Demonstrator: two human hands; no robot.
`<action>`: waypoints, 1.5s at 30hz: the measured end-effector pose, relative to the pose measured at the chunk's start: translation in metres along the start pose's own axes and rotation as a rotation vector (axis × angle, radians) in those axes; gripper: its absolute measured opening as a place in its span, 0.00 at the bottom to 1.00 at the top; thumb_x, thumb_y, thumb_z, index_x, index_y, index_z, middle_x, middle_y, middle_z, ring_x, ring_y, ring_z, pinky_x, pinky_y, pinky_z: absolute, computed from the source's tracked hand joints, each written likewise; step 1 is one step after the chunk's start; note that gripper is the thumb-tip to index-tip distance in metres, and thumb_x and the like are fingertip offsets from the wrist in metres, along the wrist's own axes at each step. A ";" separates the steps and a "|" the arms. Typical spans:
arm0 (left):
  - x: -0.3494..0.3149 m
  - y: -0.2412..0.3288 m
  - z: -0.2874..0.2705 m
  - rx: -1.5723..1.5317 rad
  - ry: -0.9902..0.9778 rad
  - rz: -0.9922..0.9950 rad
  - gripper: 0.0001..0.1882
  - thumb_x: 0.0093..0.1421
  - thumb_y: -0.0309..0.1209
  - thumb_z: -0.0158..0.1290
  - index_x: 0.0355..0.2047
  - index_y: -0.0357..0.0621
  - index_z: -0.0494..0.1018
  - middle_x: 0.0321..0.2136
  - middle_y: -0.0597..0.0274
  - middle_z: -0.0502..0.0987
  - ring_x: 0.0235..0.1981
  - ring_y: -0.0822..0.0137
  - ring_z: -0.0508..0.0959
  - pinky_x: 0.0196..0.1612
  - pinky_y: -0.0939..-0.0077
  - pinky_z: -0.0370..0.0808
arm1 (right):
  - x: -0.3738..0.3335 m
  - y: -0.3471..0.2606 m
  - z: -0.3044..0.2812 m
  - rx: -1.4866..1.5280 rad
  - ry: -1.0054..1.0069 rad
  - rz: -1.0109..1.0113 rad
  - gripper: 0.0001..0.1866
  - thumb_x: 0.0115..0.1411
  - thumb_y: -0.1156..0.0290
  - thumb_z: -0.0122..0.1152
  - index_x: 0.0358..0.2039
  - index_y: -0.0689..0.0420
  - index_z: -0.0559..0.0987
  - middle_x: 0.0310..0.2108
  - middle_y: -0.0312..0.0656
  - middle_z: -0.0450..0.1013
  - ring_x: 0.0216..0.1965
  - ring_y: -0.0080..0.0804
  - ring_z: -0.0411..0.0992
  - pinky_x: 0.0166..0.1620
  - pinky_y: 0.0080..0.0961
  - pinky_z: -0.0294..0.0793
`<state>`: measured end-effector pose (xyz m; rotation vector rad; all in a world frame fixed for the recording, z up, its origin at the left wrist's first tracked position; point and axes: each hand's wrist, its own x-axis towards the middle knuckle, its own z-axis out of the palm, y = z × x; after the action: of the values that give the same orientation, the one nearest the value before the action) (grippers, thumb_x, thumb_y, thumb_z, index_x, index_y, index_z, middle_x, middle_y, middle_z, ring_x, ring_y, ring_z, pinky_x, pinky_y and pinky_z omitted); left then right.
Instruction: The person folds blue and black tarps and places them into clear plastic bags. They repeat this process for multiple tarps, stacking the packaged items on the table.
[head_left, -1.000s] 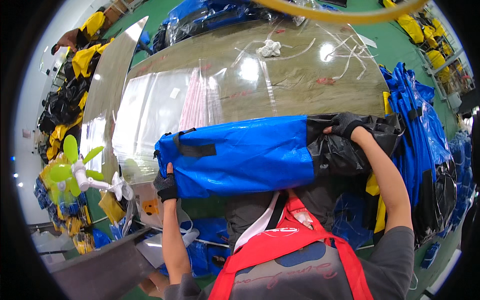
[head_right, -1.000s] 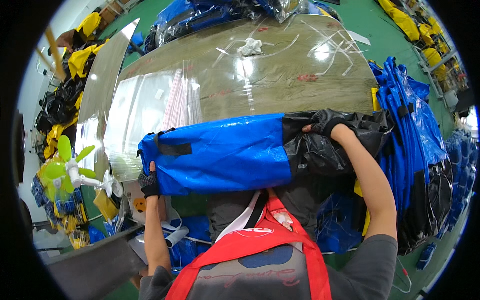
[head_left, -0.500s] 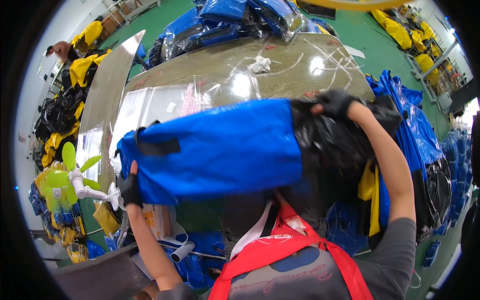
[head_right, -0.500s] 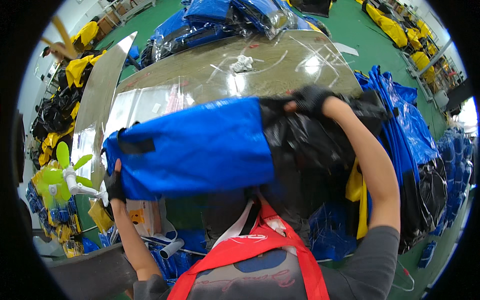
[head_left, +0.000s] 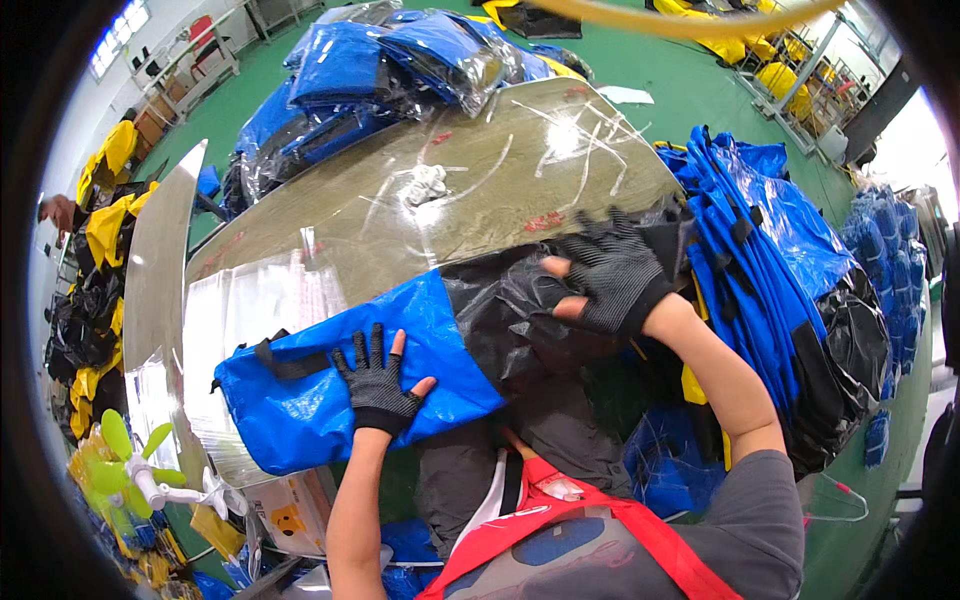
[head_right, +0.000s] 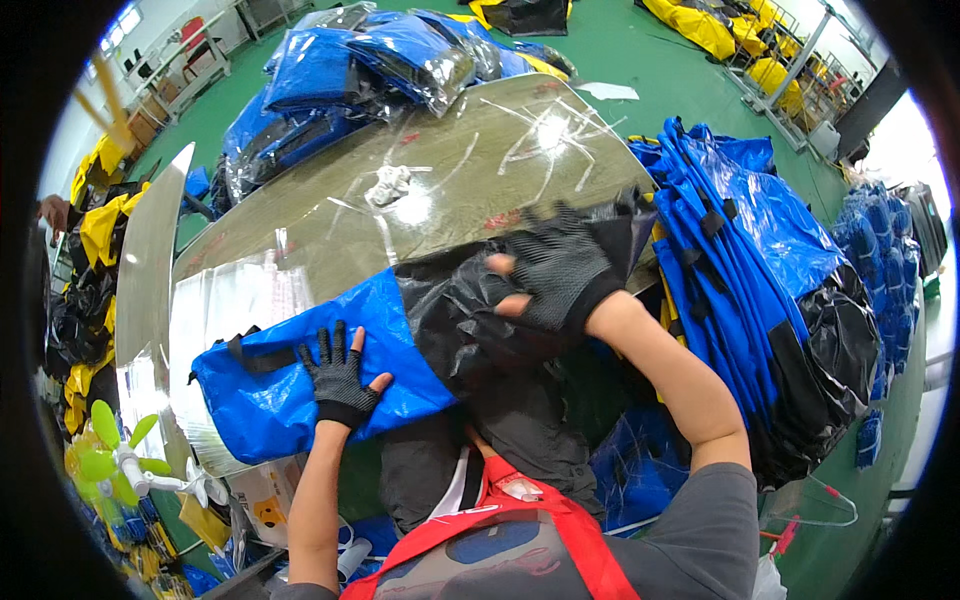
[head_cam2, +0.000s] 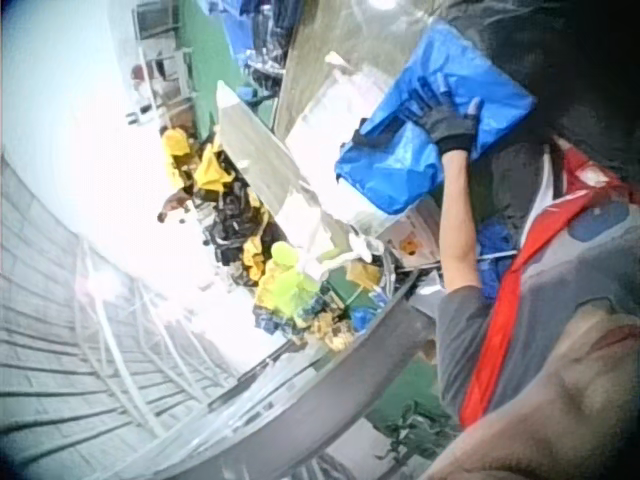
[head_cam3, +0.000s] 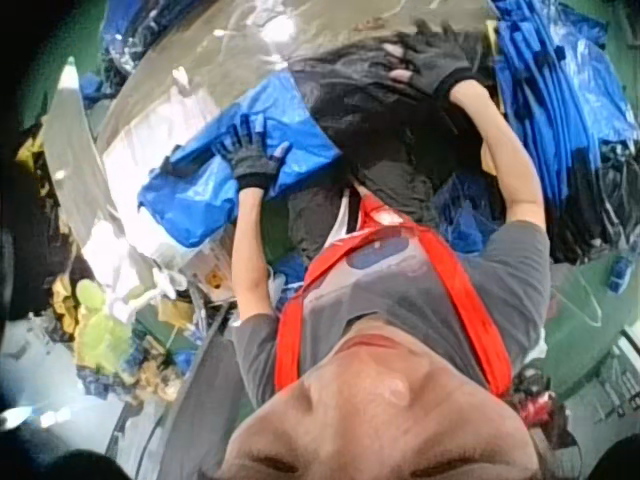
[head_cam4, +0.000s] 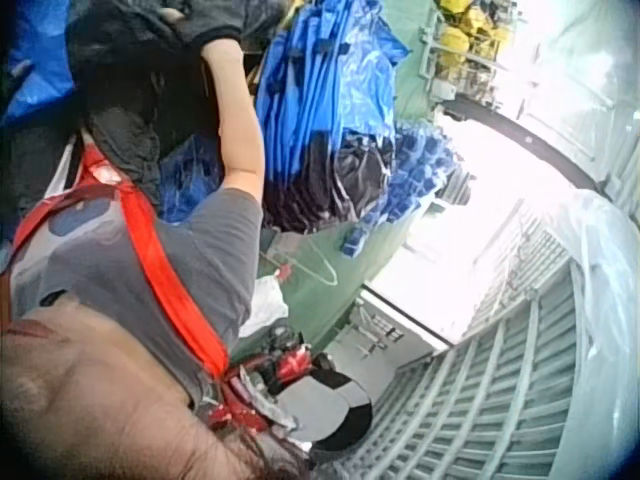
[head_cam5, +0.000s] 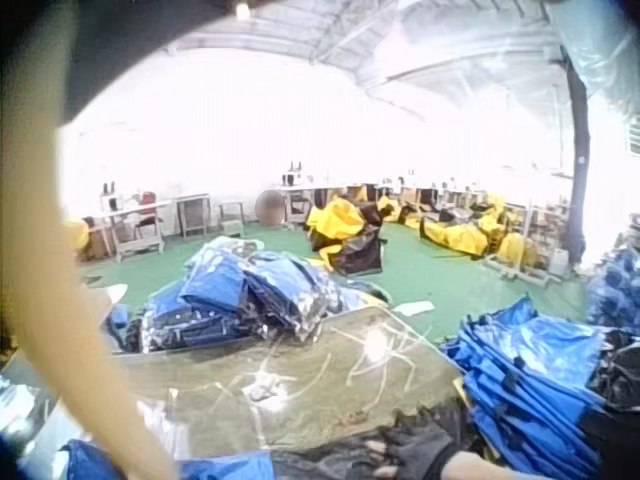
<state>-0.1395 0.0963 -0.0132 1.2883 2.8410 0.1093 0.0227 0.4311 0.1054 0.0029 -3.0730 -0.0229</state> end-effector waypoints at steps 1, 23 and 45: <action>0.009 0.005 0.002 -0.012 0.009 0.030 0.47 0.49 0.67 0.49 0.63 0.53 0.59 0.67 0.49 0.50 0.68 0.43 0.46 0.64 0.35 0.28 | -0.022 0.028 0.030 -0.039 -0.180 0.229 0.35 0.56 0.37 0.46 0.60 0.41 0.67 0.63 0.46 0.59 0.66 0.53 0.49 0.66 0.55 0.35; 0.098 0.185 0.005 -0.140 0.123 0.334 0.41 0.50 0.57 0.52 0.61 0.50 0.61 0.62 0.42 0.54 0.65 0.45 0.51 0.65 0.39 0.36 | -0.081 -0.034 0.072 1.168 0.584 0.585 0.21 0.55 0.73 0.59 0.50 0.61 0.73 0.39 0.46 0.76 0.37 0.37 0.75 0.41 0.34 0.74; -0.146 -0.205 -0.010 -1.586 0.125 -0.938 0.48 0.54 0.59 0.56 0.65 0.43 0.51 0.59 0.47 0.64 0.56 0.50 0.68 0.57 0.54 0.68 | 0.085 -0.207 0.102 0.496 0.085 0.000 0.42 0.54 0.40 0.53 0.63 0.52 0.62 0.61 0.54 0.57 0.66 0.57 0.48 0.66 0.55 0.41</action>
<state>-0.1975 -0.1488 -0.0198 -0.3501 1.8816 1.8011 -0.0685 0.2251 0.0063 0.0284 -2.9044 0.7147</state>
